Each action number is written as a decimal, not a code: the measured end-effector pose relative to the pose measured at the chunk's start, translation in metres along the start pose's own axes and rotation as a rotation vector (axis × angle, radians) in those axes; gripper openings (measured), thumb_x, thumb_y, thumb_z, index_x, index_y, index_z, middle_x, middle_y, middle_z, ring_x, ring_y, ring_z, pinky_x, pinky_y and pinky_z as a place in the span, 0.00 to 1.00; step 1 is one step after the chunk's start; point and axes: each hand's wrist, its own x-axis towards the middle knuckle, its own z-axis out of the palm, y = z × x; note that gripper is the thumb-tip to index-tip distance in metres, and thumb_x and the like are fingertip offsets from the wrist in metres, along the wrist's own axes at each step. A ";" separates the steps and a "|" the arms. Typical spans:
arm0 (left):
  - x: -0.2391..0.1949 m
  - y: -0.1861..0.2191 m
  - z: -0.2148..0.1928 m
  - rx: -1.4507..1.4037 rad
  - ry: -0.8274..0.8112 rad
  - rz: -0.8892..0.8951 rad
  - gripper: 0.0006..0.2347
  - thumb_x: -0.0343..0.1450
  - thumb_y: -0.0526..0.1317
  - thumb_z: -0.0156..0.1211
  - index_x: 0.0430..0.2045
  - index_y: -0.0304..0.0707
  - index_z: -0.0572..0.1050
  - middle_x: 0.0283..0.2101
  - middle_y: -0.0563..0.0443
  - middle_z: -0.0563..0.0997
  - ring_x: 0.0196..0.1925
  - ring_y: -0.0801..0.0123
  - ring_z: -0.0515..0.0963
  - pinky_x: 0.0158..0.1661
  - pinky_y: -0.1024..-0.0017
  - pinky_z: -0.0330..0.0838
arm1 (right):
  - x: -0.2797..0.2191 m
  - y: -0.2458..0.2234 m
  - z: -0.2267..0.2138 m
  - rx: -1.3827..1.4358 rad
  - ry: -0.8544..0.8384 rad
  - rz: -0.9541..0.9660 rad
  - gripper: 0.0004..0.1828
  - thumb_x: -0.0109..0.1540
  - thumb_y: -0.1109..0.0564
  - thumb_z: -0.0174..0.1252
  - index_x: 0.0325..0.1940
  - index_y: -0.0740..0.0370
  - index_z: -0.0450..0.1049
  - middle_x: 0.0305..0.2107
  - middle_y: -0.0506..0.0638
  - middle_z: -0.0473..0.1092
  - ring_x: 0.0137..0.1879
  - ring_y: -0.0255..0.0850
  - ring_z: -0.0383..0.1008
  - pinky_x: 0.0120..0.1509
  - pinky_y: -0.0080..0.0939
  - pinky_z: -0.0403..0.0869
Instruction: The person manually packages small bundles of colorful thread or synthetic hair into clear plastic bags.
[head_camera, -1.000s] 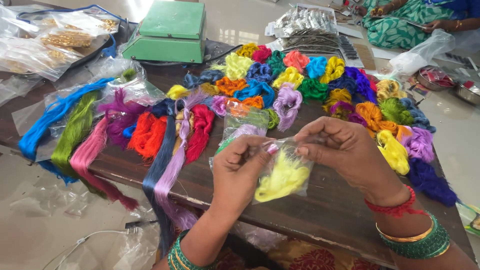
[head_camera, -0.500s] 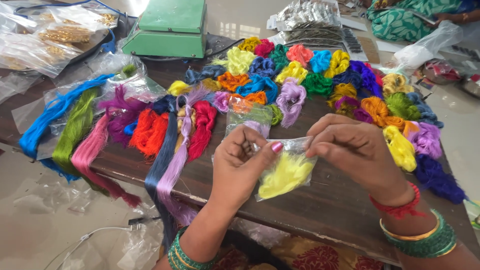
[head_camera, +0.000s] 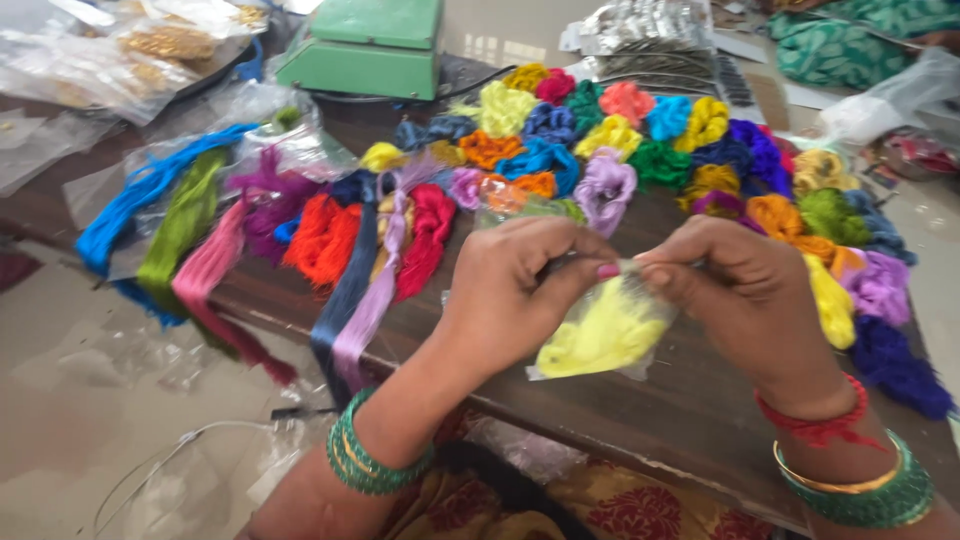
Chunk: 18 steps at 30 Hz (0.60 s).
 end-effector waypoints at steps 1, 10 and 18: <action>0.003 0.002 -0.009 0.011 0.005 -0.008 0.04 0.71 0.37 0.70 0.35 0.41 0.81 0.32 0.51 0.84 0.35 0.75 0.82 0.37 0.74 0.74 | 0.001 0.004 -0.003 0.010 -0.010 -0.002 0.01 0.65 0.66 0.60 0.41 0.66 0.76 0.32 0.48 0.71 0.37 0.30 0.67 0.40 0.30 0.66; -0.048 -0.020 -0.071 0.339 -0.188 -0.074 0.34 0.60 0.52 0.78 0.58 0.35 0.72 0.48 0.41 0.79 0.51 0.53 0.75 0.50 0.58 0.70 | 0.011 0.026 -0.016 0.237 0.178 0.273 0.02 0.69 0.62 0.57 0.46 0.62 0.74 0.31 0.45 0.74 0.31 0.28 0.68 0.29 0.28 0.64; -0.082 -0.023 -0.051 0.376 -0.115 -0.294 0.29 0.60 0.44 0.72 0.56 0.37 0.72 0.43 0.40 0.75 0.49 0.48 0.75 0.49 0.57 0.69 | 0.021 0.028 0.050 0.273 -0.304 0.518 0.21 0.64 0.60 0.54 0.62 0.63 0.69 0.34 0.44 0.71 0.33 0.30 0.74 0.32 0.36 0.77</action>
